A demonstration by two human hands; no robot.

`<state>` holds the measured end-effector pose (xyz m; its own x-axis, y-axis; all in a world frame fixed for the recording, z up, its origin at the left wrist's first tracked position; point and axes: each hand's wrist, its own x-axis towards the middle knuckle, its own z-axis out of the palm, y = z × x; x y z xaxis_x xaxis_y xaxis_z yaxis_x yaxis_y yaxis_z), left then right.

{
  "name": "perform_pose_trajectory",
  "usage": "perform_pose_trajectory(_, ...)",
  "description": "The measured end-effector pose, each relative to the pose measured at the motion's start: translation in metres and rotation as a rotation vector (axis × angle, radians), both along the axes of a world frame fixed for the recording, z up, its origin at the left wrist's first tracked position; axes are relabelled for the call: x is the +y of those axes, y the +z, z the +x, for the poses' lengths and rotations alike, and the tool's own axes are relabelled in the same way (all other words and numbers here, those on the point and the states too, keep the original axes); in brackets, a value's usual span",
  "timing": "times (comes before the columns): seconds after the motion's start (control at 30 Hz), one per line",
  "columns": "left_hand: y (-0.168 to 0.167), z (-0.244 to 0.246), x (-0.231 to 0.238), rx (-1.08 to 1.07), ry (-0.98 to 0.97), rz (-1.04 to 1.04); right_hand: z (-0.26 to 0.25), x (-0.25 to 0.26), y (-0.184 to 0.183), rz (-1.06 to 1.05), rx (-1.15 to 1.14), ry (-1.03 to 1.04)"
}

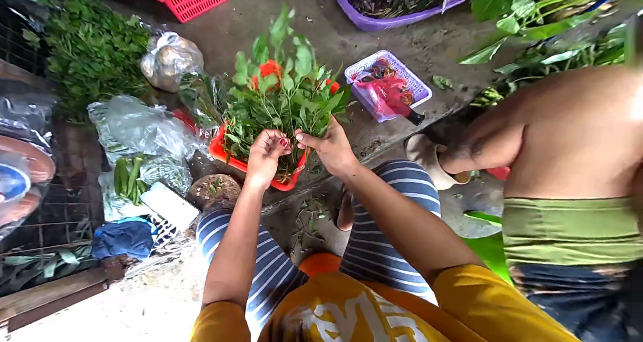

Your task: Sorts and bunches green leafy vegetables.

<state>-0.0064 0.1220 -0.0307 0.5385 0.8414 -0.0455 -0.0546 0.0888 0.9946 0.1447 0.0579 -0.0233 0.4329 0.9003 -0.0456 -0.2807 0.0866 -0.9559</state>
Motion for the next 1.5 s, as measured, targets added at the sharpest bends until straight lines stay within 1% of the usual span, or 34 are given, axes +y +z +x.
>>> perform_pose_trajectory(0.07,-0.001,-0.002,0.003,-0.010,0.029,-0.024,-0.002,-0.001,0.003,0.016,-0.064,-0.043)
perform_pose_trajectory(0.13,0.002,-0.004,0.006,-0.003,0.050,-0.033,-0.003,-0.002,0.009,0.015,-0.189,-0.047)
perform_pose_trajectory(0.27,0.003,-0.004,0.011,0.041,0.058,-0.001,-0.012,-0.005,0.011,-0.018,-0.308,0.028)
perform_pose_trajectory(0.37,0.003,-0.004,0.013,0.107,0.048,0.052,-0.018,-0.004,0.006,-0.036,-0.348,0.034)
perform_pose_trajectory(0.5,-0.002,-0.003,0.016,0.128,0.012,0.091,-0.021,0.006,-0.004,-0.006,-0.313,-0.015)
perform_pose_trajectory(0.63,-0.001,0.000,0.016,0.068,-0.046,-0.048,-0.019,0.011,-0.010,-0.007,-0.269,-0.031)
perform_pose_trajectory(0.7,-0.001,0.002,0.014,0.021,-0.059,-0.122,-0.015,0.004,-0.006,0.002,-0.322,0.018)
perform_pose_trajectory(0.77,-0.003,0.001,0.012,-0.050,-0.062,-0.216,-0.013,-0.003,-0.002,-0.015,-0.420,0.113)
perform_pose_trajectory(0.8,-0.005,0.001,0.012,-0.091,-0.062,-0.262,-0.013,-0.004,-0.002,0.000,-0.428,0.123)
perform_pose_trajectory(0.9,-0.008,0.007,0.013,-0.168,-0.080,-0.357,-0.013,0.001,-0.006,0.038,-0.423,0.063)
perform_pose_trajectory(0.97,-0.007,0.009,0.013,-0.175,-0.083,-0.384,-0.013,0.001,-0.008,0.029,-0.493,0.039)
perform_pose_trajectory(1.13,-0.001,0.014,0.010,-0.146,-0.017,-0.448,-0.018,-0.002,-0.002,-0.026,-0.650,0.008)
perform_pose_trajectory(1.27,0.003,0.013,0.009,-0.087,-0.011,-0.475,-0.021,-0.003,0.000,-0.047,-0.667,0.019)
perform_pose_trajectory(1.33,0.003,0.012,0.008,-0.102,-0.002,-0.465,-0.020,-0.006,0.002,-0.042,-0.662,0.048)
perform_pose_trajectory(1.43,-0.003,0.017,0.008,-0.182,0.092,-0.478,-0.017,0.000,-0.006,0.062,-0.531,0.058)
perform_pose_trajectory(1.5,-0.009,0.018,0.011,-0.213,0.175,-0.497,-0.015,0.003,-0.008,0.081,-0.401,0.088)
